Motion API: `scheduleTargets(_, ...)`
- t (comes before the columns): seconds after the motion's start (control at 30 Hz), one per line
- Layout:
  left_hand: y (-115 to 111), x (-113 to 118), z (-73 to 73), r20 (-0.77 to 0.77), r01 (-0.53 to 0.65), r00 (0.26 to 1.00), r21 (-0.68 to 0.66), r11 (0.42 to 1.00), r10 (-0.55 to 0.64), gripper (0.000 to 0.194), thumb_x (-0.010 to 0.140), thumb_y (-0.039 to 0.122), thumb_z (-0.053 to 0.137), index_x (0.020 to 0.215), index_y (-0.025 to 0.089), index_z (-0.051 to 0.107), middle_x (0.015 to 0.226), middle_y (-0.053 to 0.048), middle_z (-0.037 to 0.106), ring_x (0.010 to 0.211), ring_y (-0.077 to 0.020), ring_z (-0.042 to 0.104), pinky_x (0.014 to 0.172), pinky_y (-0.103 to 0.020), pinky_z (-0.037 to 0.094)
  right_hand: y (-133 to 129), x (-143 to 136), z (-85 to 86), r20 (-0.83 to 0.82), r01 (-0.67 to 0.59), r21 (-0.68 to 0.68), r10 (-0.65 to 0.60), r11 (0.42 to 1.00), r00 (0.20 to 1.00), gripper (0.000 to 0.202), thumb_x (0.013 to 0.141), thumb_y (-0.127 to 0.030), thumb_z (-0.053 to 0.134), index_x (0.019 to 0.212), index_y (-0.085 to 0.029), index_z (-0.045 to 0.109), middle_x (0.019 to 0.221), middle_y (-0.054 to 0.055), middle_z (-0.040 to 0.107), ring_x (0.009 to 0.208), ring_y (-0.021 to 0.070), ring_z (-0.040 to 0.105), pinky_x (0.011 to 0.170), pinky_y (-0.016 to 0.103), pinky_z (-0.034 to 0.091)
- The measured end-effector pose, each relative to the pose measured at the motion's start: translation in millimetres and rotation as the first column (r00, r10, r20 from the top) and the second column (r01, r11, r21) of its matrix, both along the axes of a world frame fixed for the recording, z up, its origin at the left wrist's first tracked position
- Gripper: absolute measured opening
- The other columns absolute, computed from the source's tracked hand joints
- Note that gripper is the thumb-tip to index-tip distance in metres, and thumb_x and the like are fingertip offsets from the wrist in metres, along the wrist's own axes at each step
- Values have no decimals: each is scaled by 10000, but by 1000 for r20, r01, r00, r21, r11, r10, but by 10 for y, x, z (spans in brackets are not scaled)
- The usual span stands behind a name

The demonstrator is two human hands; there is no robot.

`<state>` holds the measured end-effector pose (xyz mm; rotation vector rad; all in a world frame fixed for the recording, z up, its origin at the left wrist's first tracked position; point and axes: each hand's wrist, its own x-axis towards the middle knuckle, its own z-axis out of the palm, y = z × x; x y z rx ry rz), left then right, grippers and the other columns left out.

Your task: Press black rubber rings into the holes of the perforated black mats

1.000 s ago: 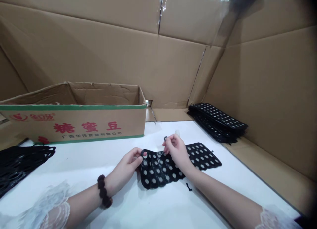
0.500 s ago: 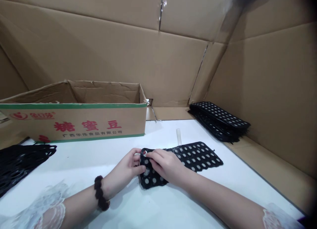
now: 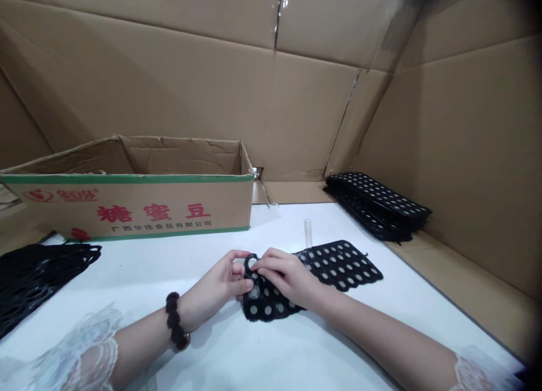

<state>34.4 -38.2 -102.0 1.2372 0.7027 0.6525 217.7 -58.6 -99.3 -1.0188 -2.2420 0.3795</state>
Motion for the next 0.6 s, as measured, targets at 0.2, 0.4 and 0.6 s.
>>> scheduleTargets(0.2,13,-8,14,65,32,997,-50,998,-28,389,724,191,581,1077,167,419,809,-21,549,681,-118,504,596,-240,363,-4,6,-4,0,-51,18,51,999,999,289,845,-256,435,1104,-200,551,943,66,527,848,137,528,758,265,449)
scheduleTargets(0.4,50,-24,59,74,52,996,-113,992,-44,324,717,153,580,1011,163,442,796,-4,537,746,-124,512,658,-246,364,25,18,62,-61,-104,-59,101,993,993,252,831,-213,466,1056,-216,580,928,44,507,874,120,518,806,253,437)
scheduleTargets(0.6,12,-23,113,14,112,994,-124,986,-112,352,695,178,605,1008,169,444,758,8,538,698,-119,500,631,-243,344,43,-25,78,-2,-75,-2,75,997,997,216,855,-226,410,912,-179,612,895,51,540,834,124,532,762,248,447)
